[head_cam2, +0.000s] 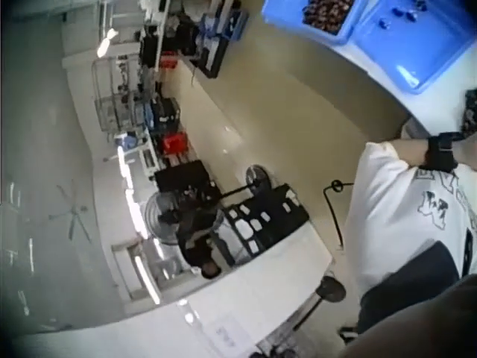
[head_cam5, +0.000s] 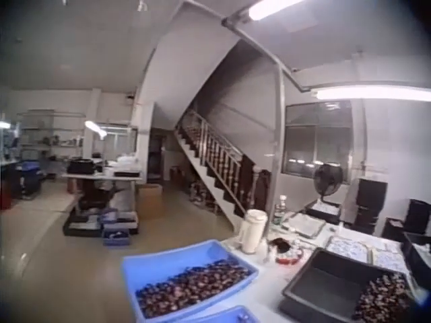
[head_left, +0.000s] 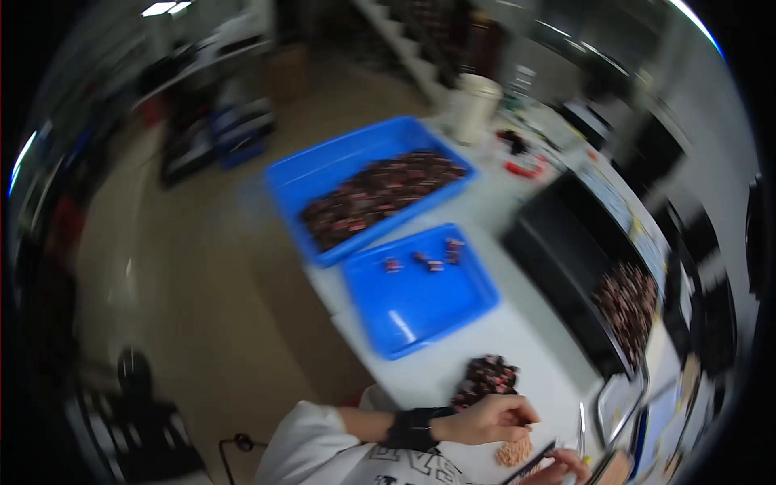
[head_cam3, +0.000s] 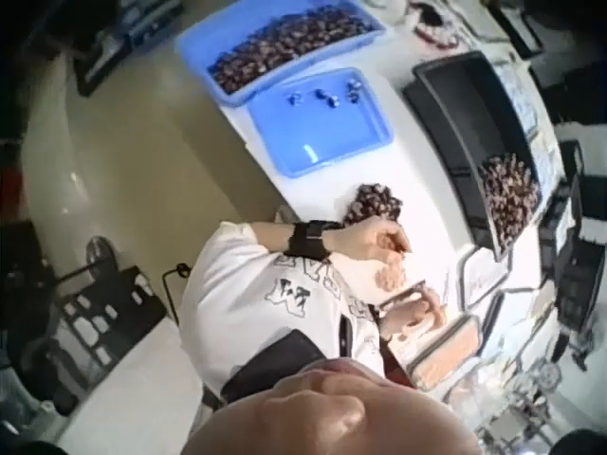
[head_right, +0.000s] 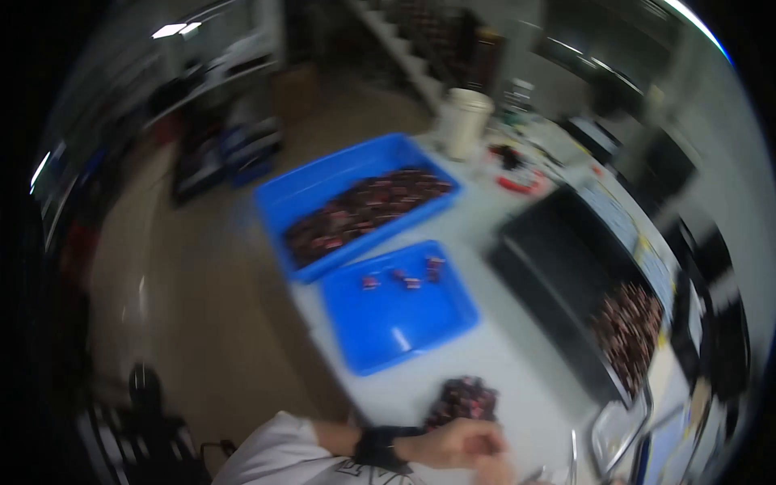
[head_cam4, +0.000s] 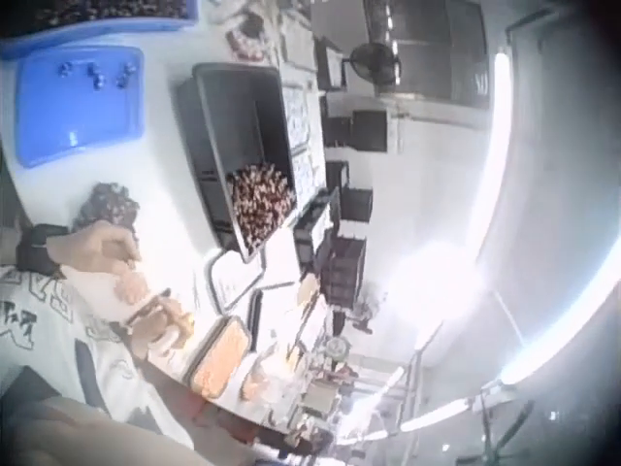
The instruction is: Applying glue to small bear-shaped figurines and assembling them.
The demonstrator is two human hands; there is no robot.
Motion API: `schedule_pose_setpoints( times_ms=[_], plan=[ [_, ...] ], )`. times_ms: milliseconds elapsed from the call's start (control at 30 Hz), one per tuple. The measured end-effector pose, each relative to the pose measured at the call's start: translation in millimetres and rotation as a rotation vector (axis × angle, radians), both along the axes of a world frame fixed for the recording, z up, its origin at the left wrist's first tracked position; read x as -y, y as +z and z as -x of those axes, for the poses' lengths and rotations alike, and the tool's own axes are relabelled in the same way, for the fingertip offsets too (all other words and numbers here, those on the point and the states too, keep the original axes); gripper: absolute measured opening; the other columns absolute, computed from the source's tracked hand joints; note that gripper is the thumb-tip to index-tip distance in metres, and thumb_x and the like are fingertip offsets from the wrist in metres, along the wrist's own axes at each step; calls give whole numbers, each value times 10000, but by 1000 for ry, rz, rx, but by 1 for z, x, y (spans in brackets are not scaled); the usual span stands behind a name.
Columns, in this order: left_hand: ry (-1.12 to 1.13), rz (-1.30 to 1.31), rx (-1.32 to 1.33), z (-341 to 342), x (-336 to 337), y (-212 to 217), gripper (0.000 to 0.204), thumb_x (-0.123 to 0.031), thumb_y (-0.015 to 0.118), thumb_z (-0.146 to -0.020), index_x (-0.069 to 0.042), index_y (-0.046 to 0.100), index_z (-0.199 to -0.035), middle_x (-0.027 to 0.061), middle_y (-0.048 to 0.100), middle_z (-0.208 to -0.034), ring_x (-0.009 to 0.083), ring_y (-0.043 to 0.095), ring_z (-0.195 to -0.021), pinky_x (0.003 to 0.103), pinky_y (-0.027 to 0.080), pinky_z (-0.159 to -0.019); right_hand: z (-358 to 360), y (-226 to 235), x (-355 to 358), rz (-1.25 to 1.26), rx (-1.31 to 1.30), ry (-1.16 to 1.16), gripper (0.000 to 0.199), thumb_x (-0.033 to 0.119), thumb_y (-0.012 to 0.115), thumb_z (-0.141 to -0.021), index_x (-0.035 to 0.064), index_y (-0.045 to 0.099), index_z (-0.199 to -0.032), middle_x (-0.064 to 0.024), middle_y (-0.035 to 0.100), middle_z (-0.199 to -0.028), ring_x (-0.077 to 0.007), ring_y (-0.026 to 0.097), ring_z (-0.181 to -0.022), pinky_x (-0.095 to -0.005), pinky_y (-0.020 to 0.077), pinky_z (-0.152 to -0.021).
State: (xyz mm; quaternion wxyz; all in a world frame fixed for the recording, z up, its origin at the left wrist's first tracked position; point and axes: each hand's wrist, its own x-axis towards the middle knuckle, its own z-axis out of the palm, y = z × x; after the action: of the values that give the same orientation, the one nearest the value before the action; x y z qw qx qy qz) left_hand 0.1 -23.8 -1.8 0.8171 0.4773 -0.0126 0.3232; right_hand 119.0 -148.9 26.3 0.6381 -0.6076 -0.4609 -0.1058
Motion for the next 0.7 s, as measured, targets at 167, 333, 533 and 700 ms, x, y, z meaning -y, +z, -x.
schedule_pose_setpoints(
  times_ms=[167, 333, 533, 700],
  plan=[
    [30, 123, -14, 13, -3, 0, 255, -31, 538, -823, 46, 464, -1055, 50, 509, -861, 90, 538, -712, 241, 479, -629, -3, -11, -40, 105, 83, 234, 313, 315, 419, -941, 3, 394, -929, -108, 560, -779, -172, 524, -706, -282, 414, -708],
    [128, 181, 73, 2, 5, -6, 264, -17, 549, -802, 66, 465, -1038, 65, 508, -848, 95, 555, -693, 223, 482, -585, 2, -15, -56, 129, 98, 374, 283, 290, 435, -928, 11, 388, -925, -104, 560, -776, -170, 521, -700, -281, 412, -702],
    [8, 259, 55, 3, -2, -5, 164, -30, 548, -796, 33, 524, -946, 45, 557, -774, 101, 580, -619, 224, 475, -549, -4, -34, -93, 166, 81, 463, 251, 261, 453, -912, 21, 382, -920, -100, 561, -771, -167, 516, -692, -280, 409, -695],
    [-186, 493, -4, 24, -8, 10, 256, -44, 597, -807, 41, 584, -1048, 100, 624, -903, 142, 599, -793, 245, 493, -708, -7, -59, -112, 294, 70, 548, 227, 236, 469, -899, 29, 377, -916, -96, 561, -767, -165, 513, -685, -278, 407, -689]
  ],
)
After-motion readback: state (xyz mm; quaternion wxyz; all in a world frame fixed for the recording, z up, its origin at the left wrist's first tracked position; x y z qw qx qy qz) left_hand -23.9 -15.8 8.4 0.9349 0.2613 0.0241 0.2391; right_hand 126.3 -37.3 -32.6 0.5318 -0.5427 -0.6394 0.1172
